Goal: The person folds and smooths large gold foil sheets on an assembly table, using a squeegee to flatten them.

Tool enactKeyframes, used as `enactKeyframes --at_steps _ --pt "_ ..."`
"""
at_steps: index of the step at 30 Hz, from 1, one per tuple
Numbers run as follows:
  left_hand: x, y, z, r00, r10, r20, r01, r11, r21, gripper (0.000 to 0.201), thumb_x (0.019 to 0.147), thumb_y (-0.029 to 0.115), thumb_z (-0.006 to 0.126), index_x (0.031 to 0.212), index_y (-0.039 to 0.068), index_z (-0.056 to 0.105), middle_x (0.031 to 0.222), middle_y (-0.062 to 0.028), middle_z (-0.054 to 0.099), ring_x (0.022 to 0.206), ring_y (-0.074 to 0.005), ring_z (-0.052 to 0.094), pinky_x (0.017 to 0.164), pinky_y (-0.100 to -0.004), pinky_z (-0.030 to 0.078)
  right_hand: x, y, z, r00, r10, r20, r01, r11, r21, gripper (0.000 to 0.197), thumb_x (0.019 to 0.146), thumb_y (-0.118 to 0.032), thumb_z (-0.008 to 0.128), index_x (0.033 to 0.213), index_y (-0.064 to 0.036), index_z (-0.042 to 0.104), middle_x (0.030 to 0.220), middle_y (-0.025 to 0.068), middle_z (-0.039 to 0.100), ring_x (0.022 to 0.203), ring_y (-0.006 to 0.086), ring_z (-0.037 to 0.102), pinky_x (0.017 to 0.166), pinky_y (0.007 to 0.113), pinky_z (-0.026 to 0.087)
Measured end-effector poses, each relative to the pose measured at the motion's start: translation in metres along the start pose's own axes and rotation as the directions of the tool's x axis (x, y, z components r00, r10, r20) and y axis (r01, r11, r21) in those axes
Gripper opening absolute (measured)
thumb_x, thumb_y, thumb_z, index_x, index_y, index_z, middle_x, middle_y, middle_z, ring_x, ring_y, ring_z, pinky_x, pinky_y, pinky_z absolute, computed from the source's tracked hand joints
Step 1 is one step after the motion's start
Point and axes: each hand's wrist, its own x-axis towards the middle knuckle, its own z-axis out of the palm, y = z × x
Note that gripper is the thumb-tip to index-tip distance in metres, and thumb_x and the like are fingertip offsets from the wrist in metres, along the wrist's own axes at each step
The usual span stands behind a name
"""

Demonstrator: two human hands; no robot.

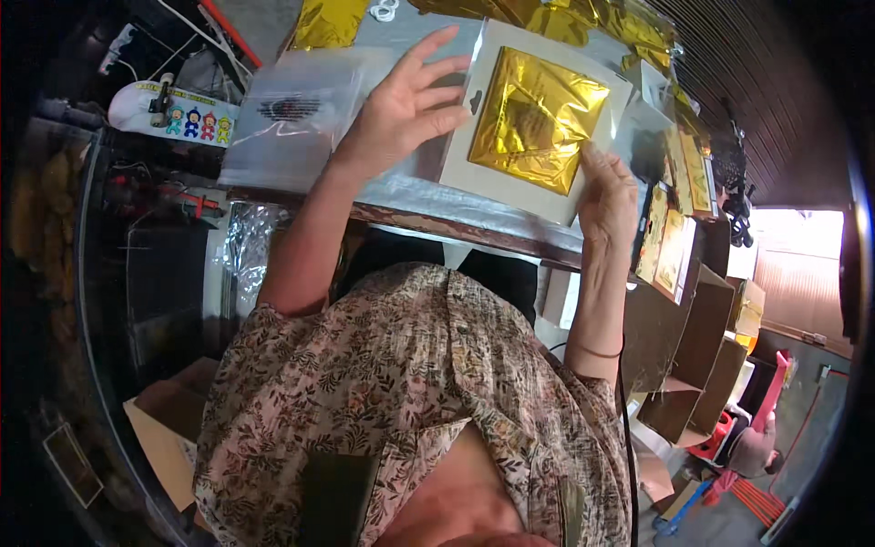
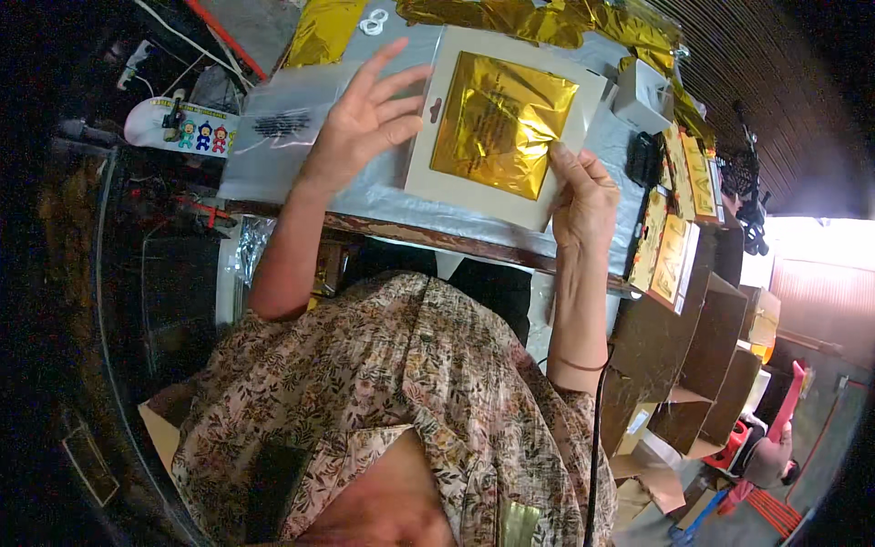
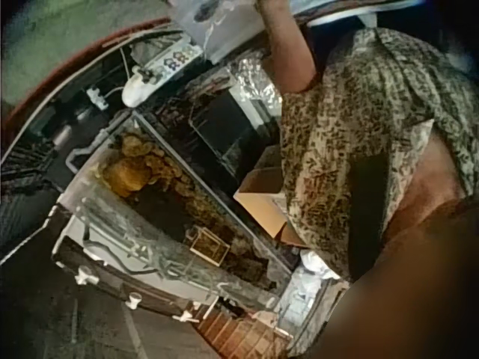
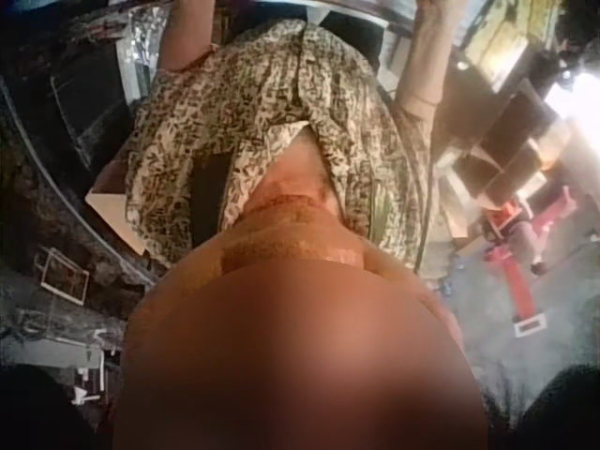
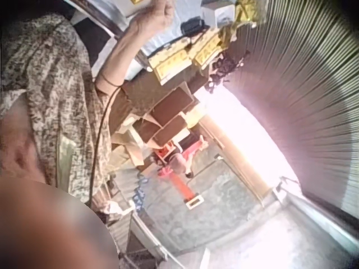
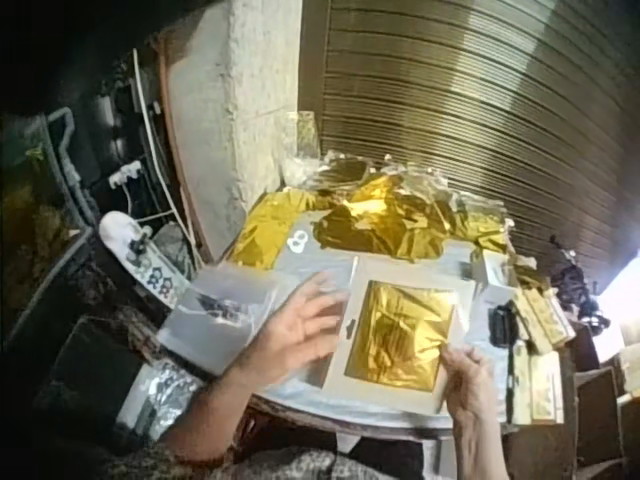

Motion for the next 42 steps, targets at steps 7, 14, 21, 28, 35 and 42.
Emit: enactKeyframes --at_steps 7,14,21,28,35,42 --pt "0.002 0.003 0.009 0.985 -0.041 0.170 0.036 0.999 0.033 0.087 0.094 -0.007 0.063 0.164 0.017 0.019 0.155 -0.0163 0.042 0.121 -0.0174 0.059 0.104 -0.0304 0.049 -0.011 -0.002 -0.001 0.999 -0.021 -0.030 0.022 0.999 0.034 0.006 0.090 -0.001 0.073 0.094 -0.0014 0.069 0.095 0.0078 0.074 0.090 0.0132 0.069 0.087 0.024 0.054" --pt "0.003 -0.011 0.011 0.956 -0.055 0.289 0.051 0.998 0.023 0.094 0.093 -0.010 0.063 0.166 0.023 0.014 0.127 -0.0099 0.058 0.108 -0.0120 0.062 0.097 -0.0278 0.051 -0.006 0.003 -0.016 1.000 -0.017 -0.006 0.017 1.000 -0.014 0.007 0.089 0.000 0.075 0.090 -0.0042 0.069 0.091 0.0069 0.075 0.084 0.0122 0.070 0.079 0.025 0.055" --pt "-0.009 -0.026 0.019 0.956 -0.077 0.284 0.121 0.983 -0.140 0.103 0.094 -0.008 0.062 0.165 0.025 -0.005 0.124 -0.0111 0.059 0.098 -0.0089 0.062 0.089 -0.0258 0.051 -0.006 0.002 -0.028 0.999 -0.043 0.009 0.044 0.989 -0.142 0.006 0.087 0.001 0.077 0.088 -0.0008 0.070 0.088 0.0084 0.074 0.080 0.0130 0.069 0.075 0.025 0.055" --pt "-0.011 -0.025 0.012 0.935 -0.252 0.250 0.284 0.954 -0.098 0.104 0.094 0.005 0.071 0.165 0.016 -0.005 0.129 -0.0150 0.065 0.108 -0.0142 0.065 0.090 -0.0297 0.054 -0.014 0.006 -0.024 0.999 -0.043 0.000 0.043 0.988 -0.148 0.009 0.085 0.002 0.078 0.090 -0.0011 0.071 0.087 0.0093 0.074 0.073 0.0147 0.069 0.071 0.027 0.057" --pt "0.050 0.008 -0.005 0.984 0.027 0.177 -0.104 0.891 0.443 0.062 0.095 0.025 0.075 0.148 0.005 0.051 0.129 -0.0111 0.068 0.113 -0.0179 0.067 0.094 -0.0342 0.055 -0.012 -0.018 -0.017 0.990 -0.015 0.142 0.067 0.928 -0.366 0.011 0.085 0.000 0.079 0.092 0.0011 0.071 0.086 0.0080 0.074 0.071 0.0108 0.068 0.067 0.023 0.054" --pt "0.092 0.025 0.047 0.871 -0.368 0.325 0.137 0.818 0.558 0.039 0.090 0.036 0.079 0.108 0.001 0.077 0.093 -0.0033 0.073 0.083 -0.0080 0.064 0.075 -0.0264 0.051 -0.007 -0.037 0.003 0.974 0.077 0.215 0.047 0.853 -0.520 0.015 0.085 -0.001 0.080 0.097 0.0022 0.071 0.085 0.0068 0.075 0.071 0.0106 0.068 0.067 0.024 0.054"
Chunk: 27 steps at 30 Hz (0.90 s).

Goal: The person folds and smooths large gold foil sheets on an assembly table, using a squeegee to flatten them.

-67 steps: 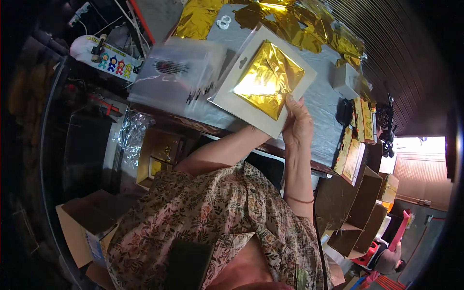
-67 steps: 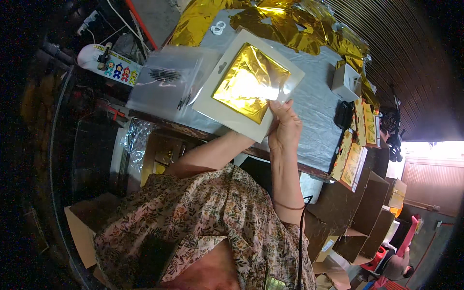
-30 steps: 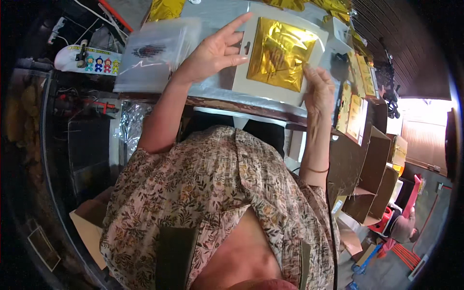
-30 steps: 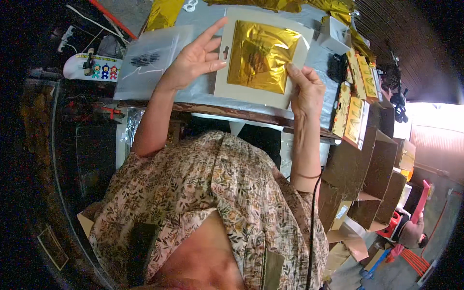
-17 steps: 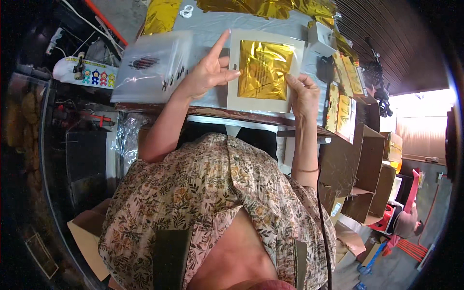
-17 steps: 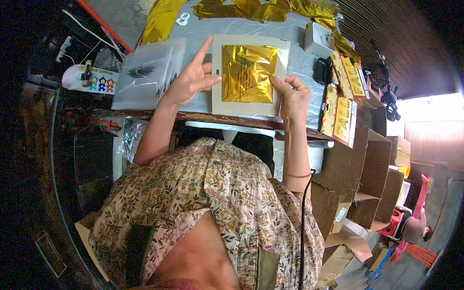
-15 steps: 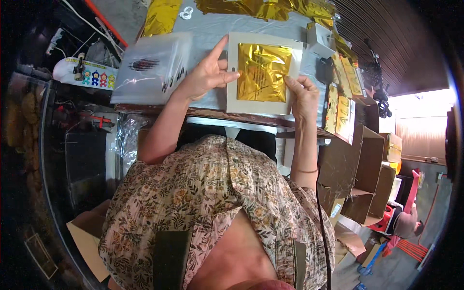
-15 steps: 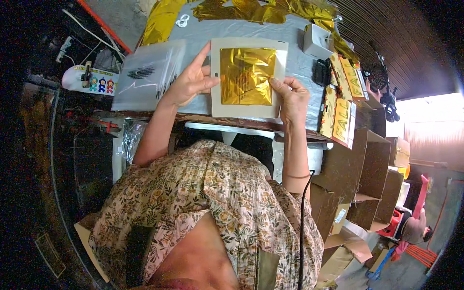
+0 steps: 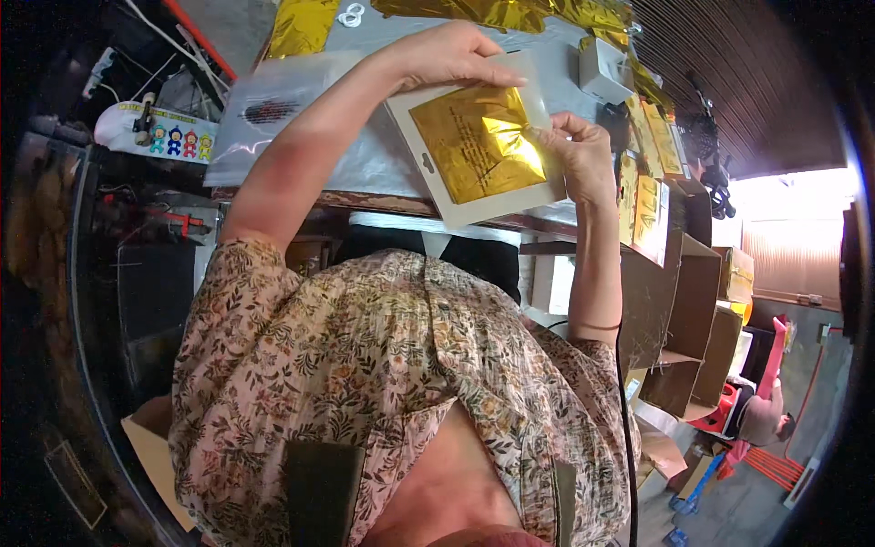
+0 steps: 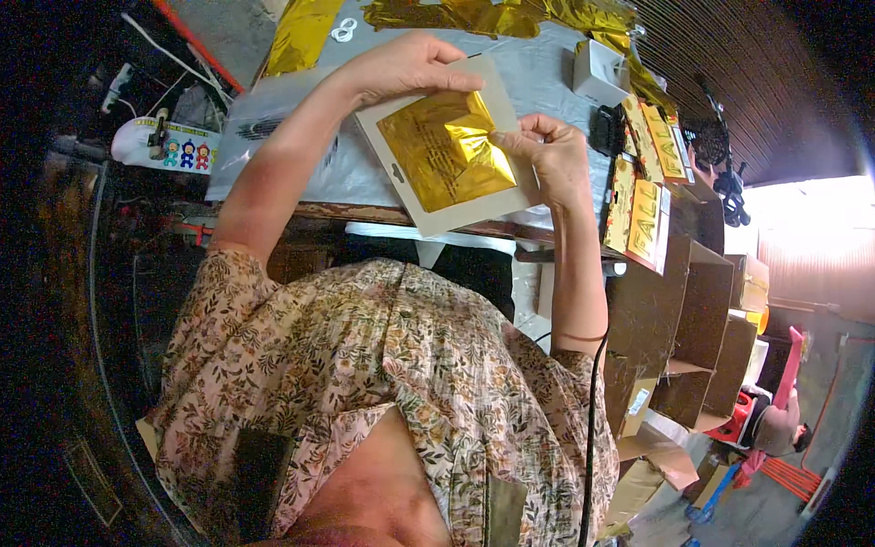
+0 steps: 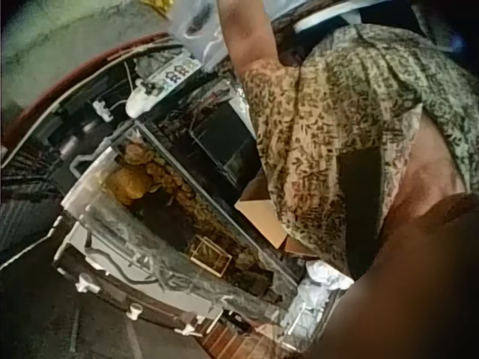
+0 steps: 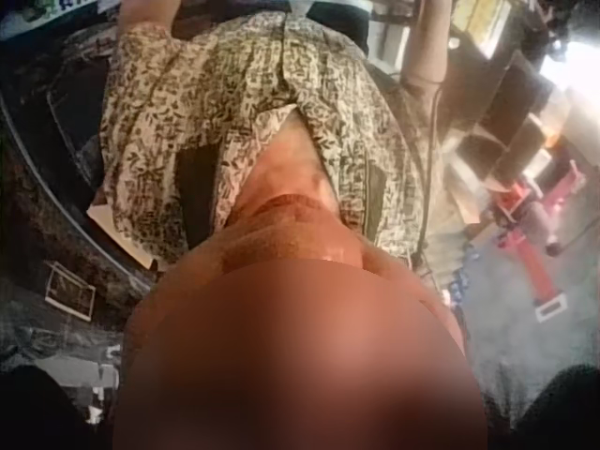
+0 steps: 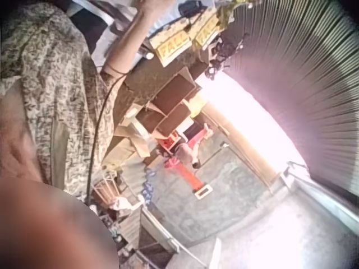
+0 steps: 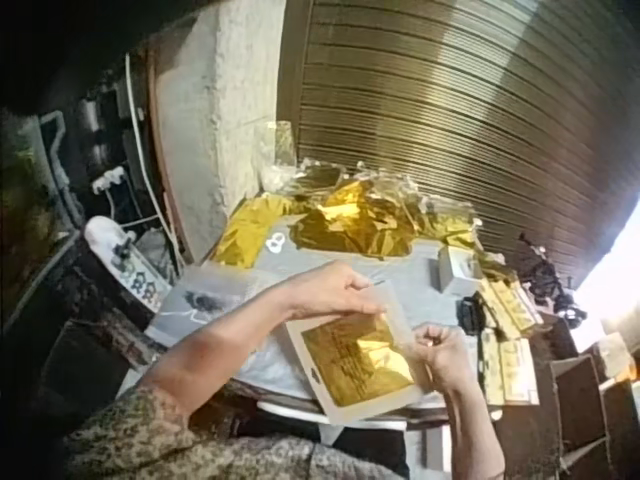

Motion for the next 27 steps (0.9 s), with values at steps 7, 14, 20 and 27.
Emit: enactKeyframes --at_steps 7,14,20,27 --pt "0.008 -0.056 0.011 0.995 -0.036 -0.088 -0.006 0.899 -0.438 0.038 0.089 0.033 0.081 0.106 -0.001 0.075 0.096 -0.0049 0.074 0.083 -0.0098 0.068 0.075 -0.0265 0.055 -0.006 0.001 -0.005 0.881 -0.215 -0.421 0.239 0.971 0.004 0.066 0.094 -0.032 0.074 0.143 0.0057 0.052 0.103 0.0154 0.073 0.093 0.0189 0.071 0.084 0.029 0.056" --pt "0.004 -0.079 0.030 0.972 -0.131 -0.196 -0.039 0.731 -0.681 0.040 0.090 0.031 0.080 0.111 -0.002 0.073 0.104 -0.0070 0.074 0.091 -0.0137 0.071 0.082 -0.0282 0.057 -0.010 0.052 0.011 0.945 0.069 -0.320 0.108 0.857 0.504 0.042 0.091 -0.016 0.077 0.124 0.0047 0.062 0.117 0.0114 0.069 0.100 0.0180 0.068 0.091 0.029 0.054" --pt "-0.027 -0.094 0.016 0.992 -0.071 -0.102 -0.033 0.642 -0.766 0.035 0.101 0.023 0.066 0.124 -0.003 0.066 0.115 -0.0068 0.071 0.102 -0.0123 0.069 0.091 -0.0284 0.055 -0.006 0.060 0.001 0.943 0.013 -0.332 0.171 0.838 0.519 0.030 0.093 -0.011 0.074 0.117 0.0040 0.065 0.112 0.0094 0.071 0.099 0.0159 0.068 0.090 0.028 0.054" --pt "-0.045 -0.095 0.019 0.991 -0.088 -0.098 0.016 0.821 -0.571 0.031 0.102 0.017 0.061 0.126 -0.001 0.065 0.113 -0.0051 0.071 0.098 -0.0097 0.069 0.088 -0.0273 0.056 -0.009 0.054 0.002 0.960 0.031 -0.277 0.119 0.854 0.507 0.028 0.092 -0.008 0.074 0.115 0.0056 0.065 0.109 0.0110 0.072 0.096 0.0161 0.069 0.089 0.028 0.054"
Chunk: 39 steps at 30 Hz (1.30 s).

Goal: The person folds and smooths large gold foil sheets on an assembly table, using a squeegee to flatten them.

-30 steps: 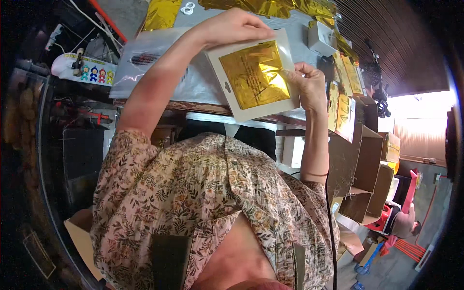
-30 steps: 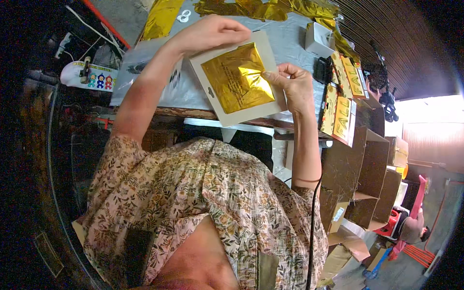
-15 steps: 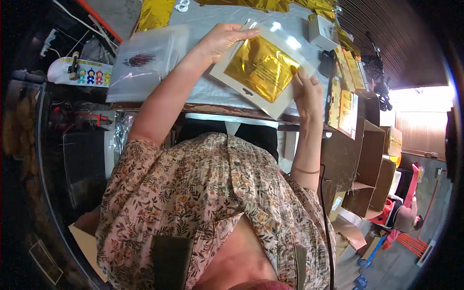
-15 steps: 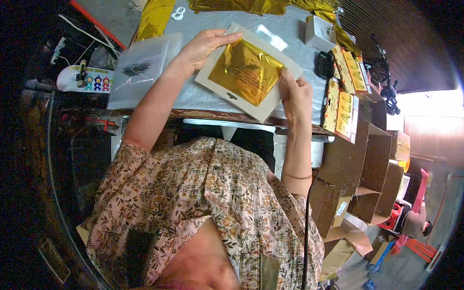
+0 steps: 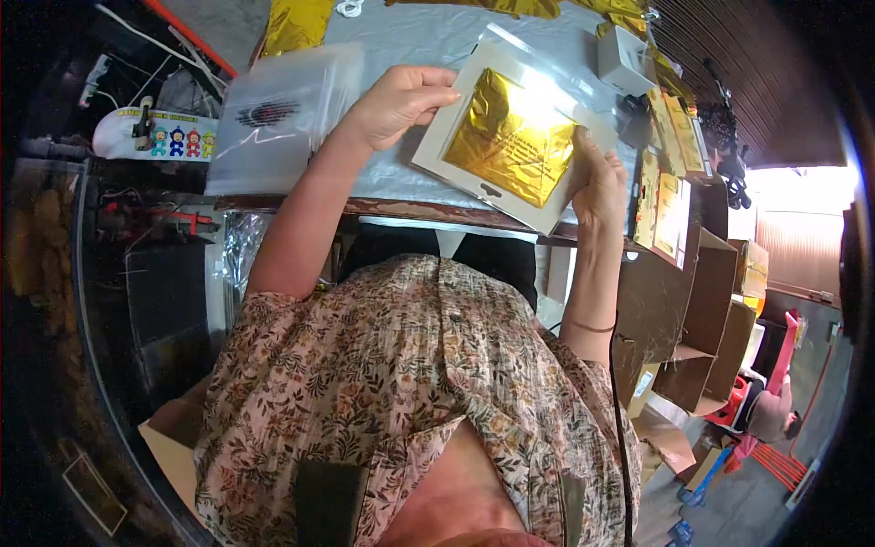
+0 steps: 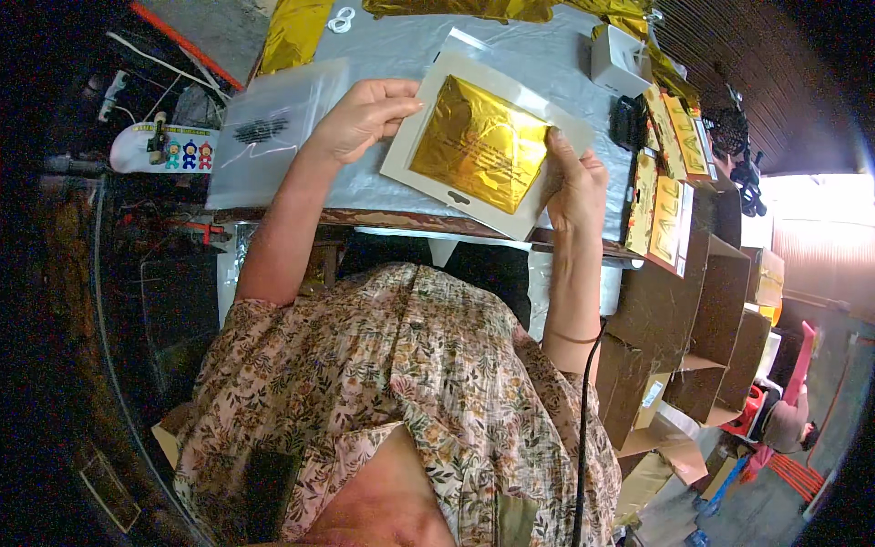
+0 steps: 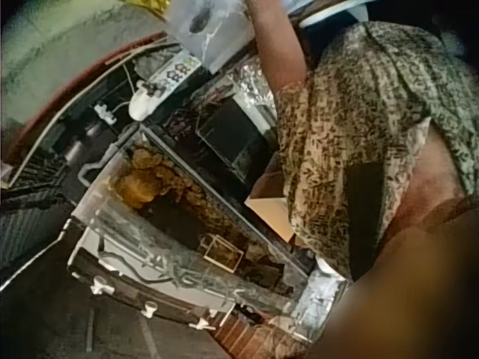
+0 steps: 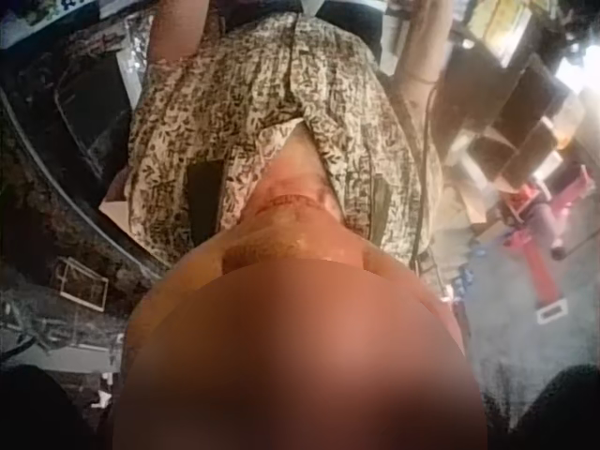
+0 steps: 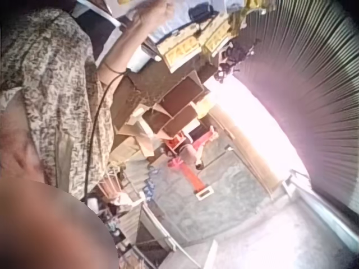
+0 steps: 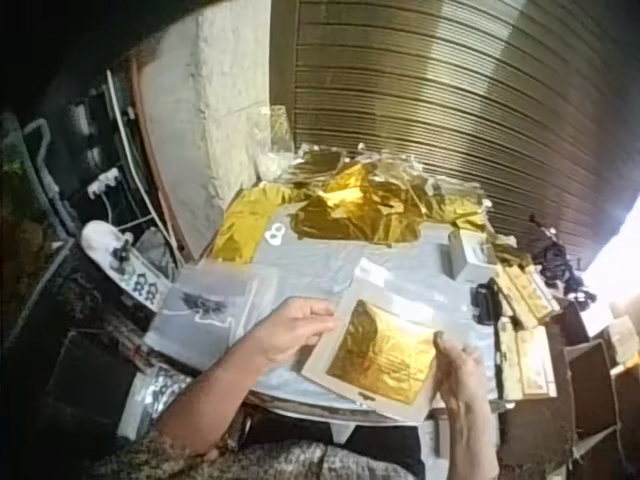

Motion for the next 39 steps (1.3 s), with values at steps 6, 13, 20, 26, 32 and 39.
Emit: enactKeyframes --at_steps 6,13,20,26,32,39 --pt "-0.007 -0.001 0.017 0.995 0.021 -0.094 -0.027 0.998 -0.061 0.024 0.098 0.016 0.067 0.113 -0.002 0.070 0.100 -0.0027 0.072 0.088 -0.0069 0.067 0.077 -0.0236 0.054 -0.001 0.001 0.000 0.998 0.051 -0.025 -0.051 0.998 -0.019 0.024 0.092 -0.009 0.073 0.112 0.0042 0.068 0.106 0.0095 0.074 0.094 0.0147 0.070 0.086 0.027 0.054" --pt "-0.005 -0.018 0.018 0.991 0.099 -0.095 -0.116 0.974 -0.192 0.018 0.097 0.016 0.067 0.105 0.000 0.072 0.096 0.0005 0.070 0.084 -0.0049 0.063 0.076 -0.0221 0.052 -0.004 0.001 0.003 0.998 0.064 -0.006 -0.065 0.996 -0.064 0.023 0.093 -0.011 0.074 0.111 0.0024 0.069 0.104 0.0084 0.074 0.093 0.0136 0.069 0.086 0.026 0.053" --pt "-0.013 -0.026 0.024 0.989 0.030 -0.142 -0.053 0.985 -0.163 0.018 0.098 0.016 0.066 0.106 0.000 0.071 0.097 0.0000 0.069 0.087 -0.0054 0.062 0.080 -0.0232 0.051 -0.009 0.003 0.007 0.994 0.093 -0.057 -0.098 0.991 -0.090 0.023 0.092 -0.010 0.074 0.110 0.0031 0.070 0.104 0.0100 0.074 0.088 0.0150 0.070 0.081 0.027 0.055" --pt "-0.018 -0.035 0.017 0.989 0.027 -0.147 -0.061 0.970 -0.237 0.023 0.099 0.017 0.065 0.114 -0.001 0.069 0.104 -0.0024 0.070 0.092 -0.0070 0.064 0.081 -0.0232 0.051 0.003 0.007 -0.005 0.992 0.129 -0.002 -0.129 0.986 -0.105 0.019 0.095 -0.012 0.071 0.108 0.0016 0.071 0.103 0.0094 0.074 0.088 0.0136 0.069 0.081 0.026 0.053" --pt "-0.002 -0.028 0.008 0.977 0.005 -0.211 -0.069 0.953 -0.297 0.034 0.102 0.027 0.062 0.121 -0.001 0.069 0.111 -0.0030 0.071 0.097 -0.0096 0.064 0.086 -0.0261 0.051 0.005 0.009 -0.001 0.993 0.118 -0.030 -0.120 0.991 -0.068 0.011 0.095 -0.009 0.068 0.098 0.0011 0.072 0.094 0.0088 0.074 0.084 0.0161 0.069 0.078 0.030 0.056" --pt "0.069 0.017 -0.041 0.994 -0.018 -0.105 0.078 0.791 0.607 0.034 0.097 0.038 0.067 0.099 0.005 0.078 0.083 -0.0033 0.073 0.081 -0.0103 0.063 0.075 -0.0299 0.051 -0.030 0.013 0.025 0.885 0.411 0.220 -0.300 0.863 -0.406 0.017 0.096 -0.013 0.070 0.099 0.0037 0.074 0.087 0.0080 0.074 0.067 0.0135 0.069 0.065 0.025 0.059"
